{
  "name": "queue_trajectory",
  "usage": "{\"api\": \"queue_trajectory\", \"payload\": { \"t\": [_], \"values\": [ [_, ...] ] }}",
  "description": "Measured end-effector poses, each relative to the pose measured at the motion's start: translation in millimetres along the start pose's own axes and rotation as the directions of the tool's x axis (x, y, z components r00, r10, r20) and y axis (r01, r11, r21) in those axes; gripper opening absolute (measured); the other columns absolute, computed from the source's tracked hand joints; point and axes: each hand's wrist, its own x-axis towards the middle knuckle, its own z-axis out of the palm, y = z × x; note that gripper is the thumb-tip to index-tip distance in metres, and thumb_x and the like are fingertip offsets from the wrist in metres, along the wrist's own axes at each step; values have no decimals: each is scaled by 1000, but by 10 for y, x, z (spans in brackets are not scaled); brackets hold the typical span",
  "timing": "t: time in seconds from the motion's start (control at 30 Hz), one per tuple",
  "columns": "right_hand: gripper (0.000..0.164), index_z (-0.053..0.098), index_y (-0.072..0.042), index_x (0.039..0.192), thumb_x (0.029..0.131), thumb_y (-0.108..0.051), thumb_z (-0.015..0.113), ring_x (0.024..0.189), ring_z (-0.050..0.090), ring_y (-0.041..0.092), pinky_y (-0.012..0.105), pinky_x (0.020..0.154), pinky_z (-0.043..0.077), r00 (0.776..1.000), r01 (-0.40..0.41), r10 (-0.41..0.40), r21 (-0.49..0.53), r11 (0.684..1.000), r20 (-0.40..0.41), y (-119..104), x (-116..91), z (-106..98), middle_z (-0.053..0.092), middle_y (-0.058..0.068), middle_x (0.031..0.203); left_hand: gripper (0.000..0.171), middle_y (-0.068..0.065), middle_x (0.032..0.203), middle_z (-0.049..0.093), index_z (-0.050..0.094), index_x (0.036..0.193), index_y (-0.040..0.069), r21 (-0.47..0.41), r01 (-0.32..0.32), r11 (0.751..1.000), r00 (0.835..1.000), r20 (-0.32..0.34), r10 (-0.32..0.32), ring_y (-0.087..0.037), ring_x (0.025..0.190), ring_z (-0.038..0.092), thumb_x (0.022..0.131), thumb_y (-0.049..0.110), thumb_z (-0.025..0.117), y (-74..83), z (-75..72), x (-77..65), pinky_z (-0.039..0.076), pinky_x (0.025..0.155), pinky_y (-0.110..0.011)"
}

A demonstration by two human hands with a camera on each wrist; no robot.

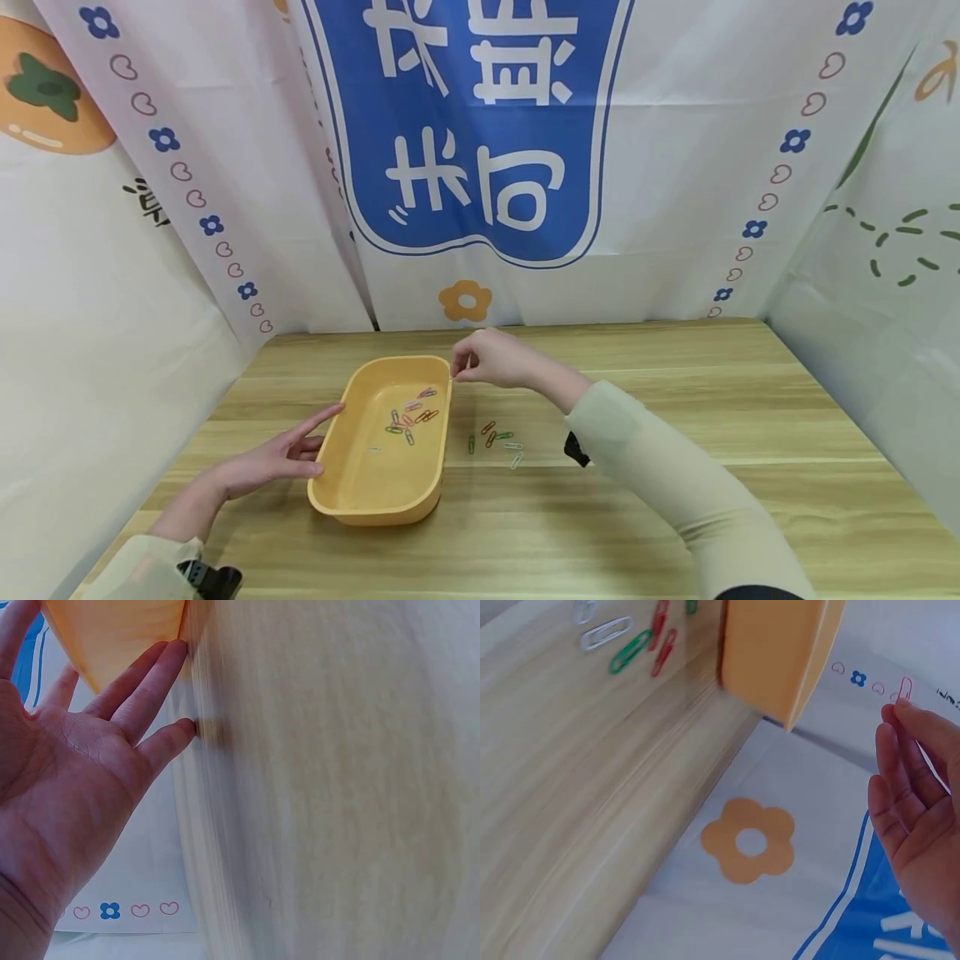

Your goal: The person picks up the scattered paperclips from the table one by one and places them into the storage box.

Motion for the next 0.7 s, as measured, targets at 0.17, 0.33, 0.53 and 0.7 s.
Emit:
{"api": "queue_trajectory", "payload": {
  "t": [0.17, 0.33, 0.53, 0.7],
  "values": [
    [4, 73, -10, 88, 90, -11, 70, 72, 60, 7, 22, 64, 50, 998, -4, 4, 6, 1000, 59, -116, 207, 66, 68, -6, 81, 88, -38, 147, 26, 0, 158, 21, 8, 6, 1000, 1000, -10, -6, -44, 130, 40, 96, 12, 62, -4, 3, -1, 44, 100, -41],
    [4, 72, -8, 89, 91, -11, 70, 73, 61, 11, 21, 64, 49, 996, 14, -14, -1, 1000, 93, -183, 415, 204, 67, -6, 81, 87, -38, 147, 25, 1, 158, 21, 7, 8, 1000, 1000, -14, -8, -44, 131, 39, 96, 11, 62, -12, 4, 0, 44, 100, -41],
    [4, 72, -9, 89, 91, -10, 69, 71, 61, 8, 20, 63, 50, 992, -28, 28, 3, 1000, 120, -205, 628, 417, 66, -8, 80, 86, -38, 147, 26, 1, 158, 21, 0, 2, 1000, 1000, -8, -2, -43, 131, 40, 96, 10, 61, -20, -2, -1, 45, 99, -40],
    [5, 70, -13, 86, 90, -11, 70, 72, 60, 7, 19, 64, 49, 990, -75, 76, -13, 997, 117, -199, 757, 581, 66, -8, 80, 86, -38, 148, 25, 0, 158, 21, -17, -1, 1000, 1000, -1, 1, -42, 131, 40, 97, 9, 60, -21, -6, 3, 46, 99, -40]
  ]
}}
